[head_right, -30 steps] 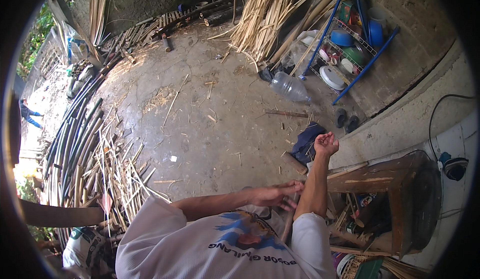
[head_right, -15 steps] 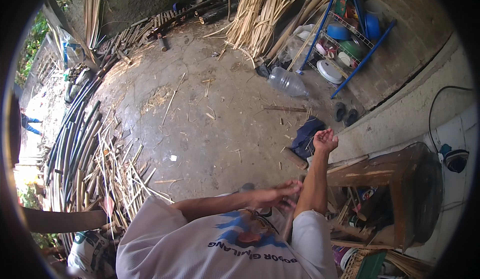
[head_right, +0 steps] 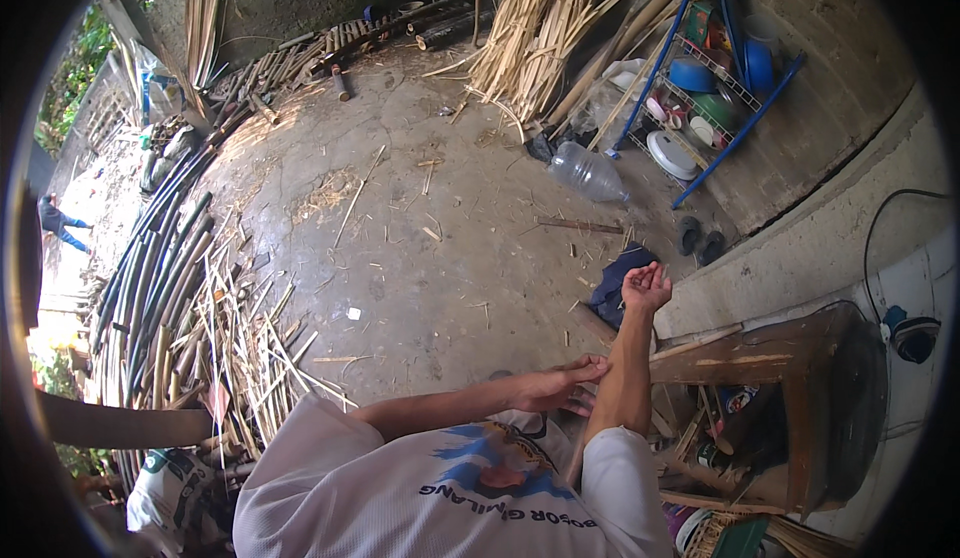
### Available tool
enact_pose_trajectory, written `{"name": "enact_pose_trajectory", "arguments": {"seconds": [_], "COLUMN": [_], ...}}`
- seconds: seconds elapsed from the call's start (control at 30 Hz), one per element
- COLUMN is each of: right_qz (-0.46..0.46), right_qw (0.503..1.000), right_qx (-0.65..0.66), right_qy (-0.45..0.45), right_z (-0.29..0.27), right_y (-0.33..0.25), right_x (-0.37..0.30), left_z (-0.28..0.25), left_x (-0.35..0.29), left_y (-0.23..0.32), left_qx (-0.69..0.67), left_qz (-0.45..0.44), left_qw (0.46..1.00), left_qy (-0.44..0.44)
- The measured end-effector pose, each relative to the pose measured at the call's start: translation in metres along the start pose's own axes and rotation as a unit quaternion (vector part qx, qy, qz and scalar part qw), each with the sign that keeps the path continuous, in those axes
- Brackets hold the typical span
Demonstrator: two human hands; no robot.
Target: The person splits bamboo poles into thin strips using a machete and a wooden wedge. They repeatedly strike the wedge to drive it through the bamboo, then separate the resulting strips. The person also wipes a bamboo pole with a cloth and water.
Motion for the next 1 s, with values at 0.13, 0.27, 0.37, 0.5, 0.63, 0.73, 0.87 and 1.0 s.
{"name": "enact_pose_trajectory", "arguments": {"seconds": [0.13, 0.27, 0.37, 0.5, 0.63, 0.73, 0.87, 1.0], "right_qz": [0.002, 0.006, 0.009, 0.031, -0.008, -0.044, -0.097, -0.016], "right_qw": [1.000, 1.000, 1.000, 0.999, 0.997, 0.974, 0.737, 0.540], "right_qx": [-0.018, -0.013, -0.018, -0.016, -0.071, -0.223, -0.659, -0.833], "right_qy": [0.016, 0.005, 0.003, 0.000, -0.002, -0.027, -0.118, -0.117], "right_z": [-0.005, -0.001, -0.002, -0.006, -0.018, -0.051, -0.168, -0.316], "right_y": [0.007, 0.006, 0.017, 0.031, 0.004, -0.032, -0.105, -0.118], "right_x": [0.009, 0.012, 0.010, 0.002, 0.007, 0.017, 0.013, -0.057], "left_z": [0.012, 0.025, 0.012, -0.008, 0.002, -0.017, -0.137, -0.404], "left_x": [-0.008, -0.038, -0.033, -0.008, -0.022, -0.053, -0.091, -0.223], "left_y": [-0.002, -0.005, 0.001, 0.006, -0.004, 0.006, 0.035, -0.080], "left_qx": [-0.002, 0.068, 0.018, 0.012, 0.024, 0.095, 0.153, 0.303], "left_qz": [0.030, 0.020, 0.008, 0.023, 0.013, 0.049, 0.229, 0.128], "left_qw": [1.000, 0.995, 1.000, 0.998, 0.999, 0.993, 0.951, 0.712], "left_qy": [0.002, -0.064, -0.019, 0.050, -0.025, -0.043, 0.139, 0.620]}}
Point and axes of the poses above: each hand's wrist, its own x-axis towards the middle knuckle, its own z-axis out of the palm, y = z × x, the point moved 10 cm from there along x, towards the middle knuckle, and after that the axes turned 4 degrees about x, right-handed, at the moved point
